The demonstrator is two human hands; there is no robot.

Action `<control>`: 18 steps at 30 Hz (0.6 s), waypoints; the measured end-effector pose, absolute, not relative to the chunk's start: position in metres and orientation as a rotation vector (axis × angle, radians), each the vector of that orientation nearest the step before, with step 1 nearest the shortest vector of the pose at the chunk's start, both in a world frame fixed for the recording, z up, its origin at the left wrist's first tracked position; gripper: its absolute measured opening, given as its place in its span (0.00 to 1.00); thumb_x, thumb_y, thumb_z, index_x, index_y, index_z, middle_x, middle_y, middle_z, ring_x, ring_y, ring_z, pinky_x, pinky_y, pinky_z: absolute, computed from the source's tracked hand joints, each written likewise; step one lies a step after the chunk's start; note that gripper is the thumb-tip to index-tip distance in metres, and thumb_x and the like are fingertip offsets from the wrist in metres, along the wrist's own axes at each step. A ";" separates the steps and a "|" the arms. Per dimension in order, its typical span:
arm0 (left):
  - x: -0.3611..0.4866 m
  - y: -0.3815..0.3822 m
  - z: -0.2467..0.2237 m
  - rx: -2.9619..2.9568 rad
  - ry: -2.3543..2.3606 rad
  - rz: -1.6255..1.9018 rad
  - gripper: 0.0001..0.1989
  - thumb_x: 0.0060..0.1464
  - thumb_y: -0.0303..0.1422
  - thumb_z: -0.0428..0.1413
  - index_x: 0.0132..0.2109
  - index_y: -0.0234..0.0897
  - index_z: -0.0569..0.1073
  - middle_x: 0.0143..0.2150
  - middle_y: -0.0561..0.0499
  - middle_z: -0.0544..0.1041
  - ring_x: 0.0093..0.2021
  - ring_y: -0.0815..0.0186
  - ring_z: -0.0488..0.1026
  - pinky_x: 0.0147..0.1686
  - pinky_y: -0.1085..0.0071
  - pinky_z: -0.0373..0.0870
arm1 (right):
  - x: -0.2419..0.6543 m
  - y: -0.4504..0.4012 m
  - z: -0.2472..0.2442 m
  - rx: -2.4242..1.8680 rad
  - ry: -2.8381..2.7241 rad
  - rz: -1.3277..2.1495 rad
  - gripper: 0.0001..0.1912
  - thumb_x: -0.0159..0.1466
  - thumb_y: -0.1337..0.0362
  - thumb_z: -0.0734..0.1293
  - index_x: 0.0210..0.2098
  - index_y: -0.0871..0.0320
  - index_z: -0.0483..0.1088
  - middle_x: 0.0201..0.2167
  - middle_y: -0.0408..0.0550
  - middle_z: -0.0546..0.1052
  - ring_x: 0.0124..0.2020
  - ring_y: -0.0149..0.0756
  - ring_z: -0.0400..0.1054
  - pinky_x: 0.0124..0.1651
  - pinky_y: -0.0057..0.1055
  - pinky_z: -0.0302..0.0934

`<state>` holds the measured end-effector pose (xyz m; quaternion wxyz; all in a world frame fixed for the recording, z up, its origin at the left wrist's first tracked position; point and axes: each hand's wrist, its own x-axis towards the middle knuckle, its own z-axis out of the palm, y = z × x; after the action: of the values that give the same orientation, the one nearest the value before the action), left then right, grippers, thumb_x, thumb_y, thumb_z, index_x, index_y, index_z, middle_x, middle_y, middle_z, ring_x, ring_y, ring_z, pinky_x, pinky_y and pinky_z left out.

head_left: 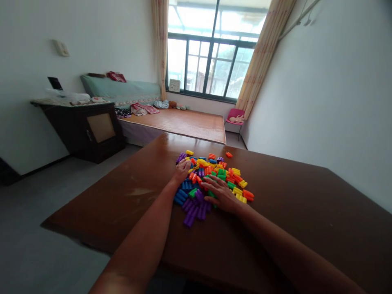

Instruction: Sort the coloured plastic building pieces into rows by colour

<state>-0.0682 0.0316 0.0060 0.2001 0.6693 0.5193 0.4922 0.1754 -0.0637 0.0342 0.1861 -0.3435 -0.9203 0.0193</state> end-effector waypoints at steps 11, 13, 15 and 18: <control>-0.076 0.018 0.031 1.962 1.564 1.541 0.19 0.62 0.41 0.46 0.43 0.37 0.79 0.50 0.44 0.78 0.54 0.56 0.71 0.58 0.56 0.65 | 0.183 -0.033 0.044 -1.093 -1.968 0.360 0.23 0.71 0.53 0.53 0.59 0.53 0.65 0.57 0.49 0.71 0.60 0.38 0.61 0.64 0.40 0.54; -0.072 0.011 0.040 2.038 1.531 1.579 0.19 0.62 0.41 0.46 0.44 0.38 0.79 0.50 0.45 0.78 0.55 0.58 0.71 0.59 0.57 0.64 | 0.226 -0.038 0.040 -1.242 -1.949 0.268 0.23 0.69 0.54 0.55 0.58 0.55 0.67 0.56 0.51 0.72 0.59 0.40 0.61 0.64 0.42 0.54; -0.065 0.003 0.050 2.138 1.479 1.594 0.18 0.63 0.40 0.46 0.44 0.39 0.79 0.50 0.47 0.78 0.55 0.60 0.70 0.60 0.58 0.63 | 0.268 -0.045 0.032 -1.448 -1.931 0.181 0.22 0.67 0.54 0.58 0.55 0.57 0.70 0.55 0.54 0.73 0.59 0.44 0.63 0.63 0.44 0.54; -0.051 -0.006 0.057 2.327 1.384 1.536 0.16 0.63 0.38 0.47 0.45 0.40 0.79 0.49 0.49 0.79 0.55 0.61 0.70 0.62 0.58 0.62 | 0.305 -0.054 0.019 -1.675 -1.920 0.181 0.22 0.65 0.54 0.62 0.53 0.59 0.71 0.53 0.58 0.74 0.55 0.47 0.66 0.60 0.45 0.57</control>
<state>-0.0512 -0.0058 0.0567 0.0146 0.7474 0.4445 0.4935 0.3052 -0.0543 0.0195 0.2892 -0.6277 -0.7196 0.0677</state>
